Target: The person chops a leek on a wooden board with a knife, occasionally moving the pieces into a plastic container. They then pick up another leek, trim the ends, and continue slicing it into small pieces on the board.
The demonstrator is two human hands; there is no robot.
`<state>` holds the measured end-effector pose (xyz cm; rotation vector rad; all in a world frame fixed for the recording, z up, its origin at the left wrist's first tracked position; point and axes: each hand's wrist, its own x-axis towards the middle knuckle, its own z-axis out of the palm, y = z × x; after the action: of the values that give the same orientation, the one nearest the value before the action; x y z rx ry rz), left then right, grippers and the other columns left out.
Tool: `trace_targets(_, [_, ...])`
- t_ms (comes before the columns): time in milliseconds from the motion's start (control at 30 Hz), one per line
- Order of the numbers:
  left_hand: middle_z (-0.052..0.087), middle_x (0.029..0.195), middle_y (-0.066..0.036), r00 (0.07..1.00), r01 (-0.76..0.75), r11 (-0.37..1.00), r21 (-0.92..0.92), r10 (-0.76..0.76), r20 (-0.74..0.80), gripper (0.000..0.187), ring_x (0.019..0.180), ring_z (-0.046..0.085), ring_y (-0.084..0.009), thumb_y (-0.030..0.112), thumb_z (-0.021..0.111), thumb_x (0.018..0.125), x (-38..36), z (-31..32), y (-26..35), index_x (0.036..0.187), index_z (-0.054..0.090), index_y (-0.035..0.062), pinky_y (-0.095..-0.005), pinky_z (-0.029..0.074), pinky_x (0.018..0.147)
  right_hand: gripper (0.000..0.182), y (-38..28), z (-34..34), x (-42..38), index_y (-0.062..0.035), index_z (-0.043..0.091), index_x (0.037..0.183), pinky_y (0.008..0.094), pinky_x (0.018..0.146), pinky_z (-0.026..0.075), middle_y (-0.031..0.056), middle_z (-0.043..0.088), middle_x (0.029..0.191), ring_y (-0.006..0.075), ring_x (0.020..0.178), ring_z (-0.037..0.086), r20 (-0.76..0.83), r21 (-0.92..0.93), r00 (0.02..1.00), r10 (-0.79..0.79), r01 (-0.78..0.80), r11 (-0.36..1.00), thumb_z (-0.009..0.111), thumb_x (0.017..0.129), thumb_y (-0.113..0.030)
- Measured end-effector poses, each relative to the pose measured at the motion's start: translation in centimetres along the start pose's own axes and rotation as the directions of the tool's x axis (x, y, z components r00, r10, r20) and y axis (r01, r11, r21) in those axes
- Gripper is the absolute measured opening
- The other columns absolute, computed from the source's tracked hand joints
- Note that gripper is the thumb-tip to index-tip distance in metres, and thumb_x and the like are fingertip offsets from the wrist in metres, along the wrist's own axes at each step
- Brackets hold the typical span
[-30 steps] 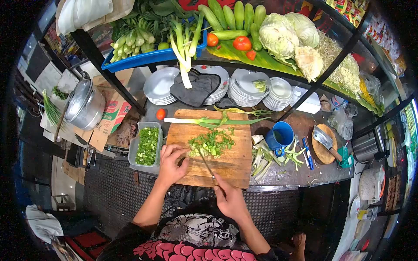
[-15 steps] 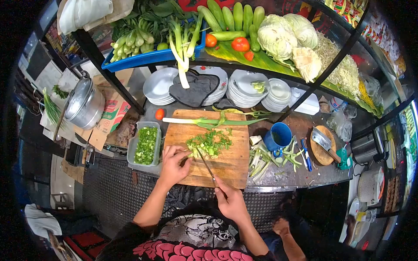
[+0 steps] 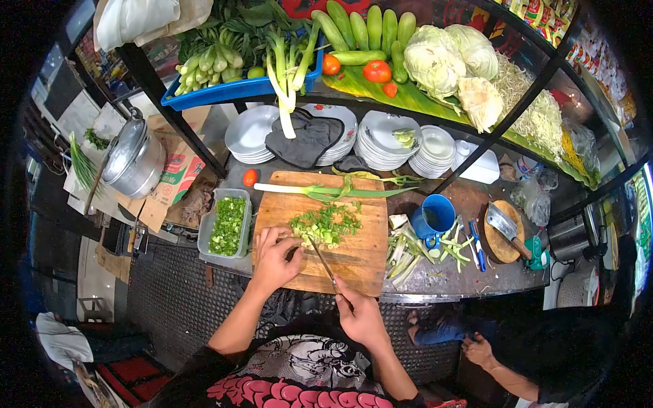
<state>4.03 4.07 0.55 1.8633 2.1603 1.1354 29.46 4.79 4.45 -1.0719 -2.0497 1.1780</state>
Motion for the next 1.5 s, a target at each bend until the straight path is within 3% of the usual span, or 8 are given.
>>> trace_targets(33, [0.065,0.118,-0.009,1.000,0.008,1.000,0.000,-0.008,0.006,0.019,0.115,0.057,-0.0313,0.017,0.081,0.083,0.0,-0.1,0.1,0.100,0.082,0.0091,-0.0439,0.042,0.098,0.044,0.0,0.0,0.0,-0.0045,0.065,0.144,0.0383,0.094,0.056,0.0293,0.074,0.113,0.0421,0.106,0.075,-0.013,-0.012,0.999,-0.040,0.040,0.999,0.064,0.101,-0.006])
trace_targets(133, [0.065,0.119,-0.009,0.999,0.031,0.999,-0.017,-0.031,0.015,0.020,0.116,0.057,-0.0312,0.016,0.081,0.083,0.0,0.1,0.3,0.101,0.083,0.0092,-0.0430,0.042,0.099,0.044,-1.6,-1.2,-0.6,-0.0048,0.065,0.144,0.0386,0.096,0.056,0.0297,0.074,0.117,0.0433,0.110,0.074,0.045,0.082,0.978,0.205,-0.208,0.975,0.064,0.100,-0.006])
trace_targets(433, [0.066,0.114,-0.008,0.994,0.097,0.995,-0.028,-0.098,-0.048,0.017,0.115,0.057,-0.0305,0.016,0.084,0.079,0.6,1.2,0.6,0.095,0.082,0.0093,-0.0442,0.042,0.099,0.044,-0.7,-1.6,-0.7,-0.0069,0.066,0.145,0.0367,0.094,0.055,0.0262,0.076,0.108,0.0404,0.103,0.075,0.109,0.130,0.960,0.257,-0.270,0.954,0.064,0.101,-0.006])
trace_targets(533, [0.067,0.113,-0.006,0.991,0.114,0.993,-0.042,-0.116,-0.061,0.017,0.114,0.057,-0.0298,0.015,0.083,0.077,0.6,1.7,0.7,0.093,0.082,0.0096,-0.0443,0.042,0.098,0.044,1.0,-0.3,-0.1,-0.0084,0.066,0.145,0.0351,0.088,0.056,0.0242,0.075,0.102,0.0327,0.092,0.076,0.022,0.018,0.999,-0.030,0.029,0.999,0.064,0.101,-0.005])
trace_targets(733, [0.068,0.113,-0.006,0.989,0.091,0.991,-0.097,-0.101,-0.106,0.018,0.113,0.058,-0.0297,0.009,0.078,0.075,0.3,1.6,-0.1,0.093,0.082,0.0095,-0.0442,0.043,0.097,0.042,0.0,-2.3,0.0,-0.0086,0.067,0.144,0.0342,0.087,0.055,0.0245,0.074,0.097,0.0278,0.089,0.076,0.118,0.086,0.970,0.215,-0.225,0.971,0.064,0.102,-0.006])
trace_targets(1133, [0.067,0.113,-0.006,0.993,0.088,0.994,-0.066,-0.093,-0.075,0.024,0.114,0.057,-0.0293,0.003,0.070,0.078,0.1,1.2,-0.4,0.097,0.083,0.0101,-0.0443,0.041,0.097,0.041,1.4,-1.6,1.6,-0.0077,0.068,0.142,0.0360,0.092,0.055,0.0269,0.076,0.108,0.0348,0.100,0.077,0.129,0.077,0.981,0.146,-0.157,0.985,0.064,0.102,-0.006])
trace_targets(1233, [0.066,0.113,-0.005,0.994,0.078,0.996,-0.041,-0.080,-0.069,0.025,0.115,0.056,-0.0291,0.004,0.069,0.078,0.1,1.1,-0.2,0.098,0.083,0.0107,-0.0447,0.041,0.097,0.041,1.9,-0.7,2.1,-0.0085,0.068,0.143,0.0355,0.091,0.056,0.0263,0.076,0.107,0.0339,0.098,0.077,0.074,0.077,0.997,0.019,-0.025,0.997,0.064,0.102,-0.007])
trace_targets(1500, [0.065,0.114,-0.006,0.996,0.066,0.997,0.045,-0.063,-0.065,0.031,0.115,0.056,-0.0291,0.006,0.069,0.077,0.1,0.9,0.4,0.104,0.083,0.0117,-0.0447,0.041,0.097,0.042,1.1,-2.2,0.9,-0.0106,0.067,0.144,0.0347,0.095,0.055,0.0262,0.076,0.109,0.0315,0.106,0.078,0.164,0.050,0.964,0.209,-0.220,0.974,0.064,0.103,-0.009])
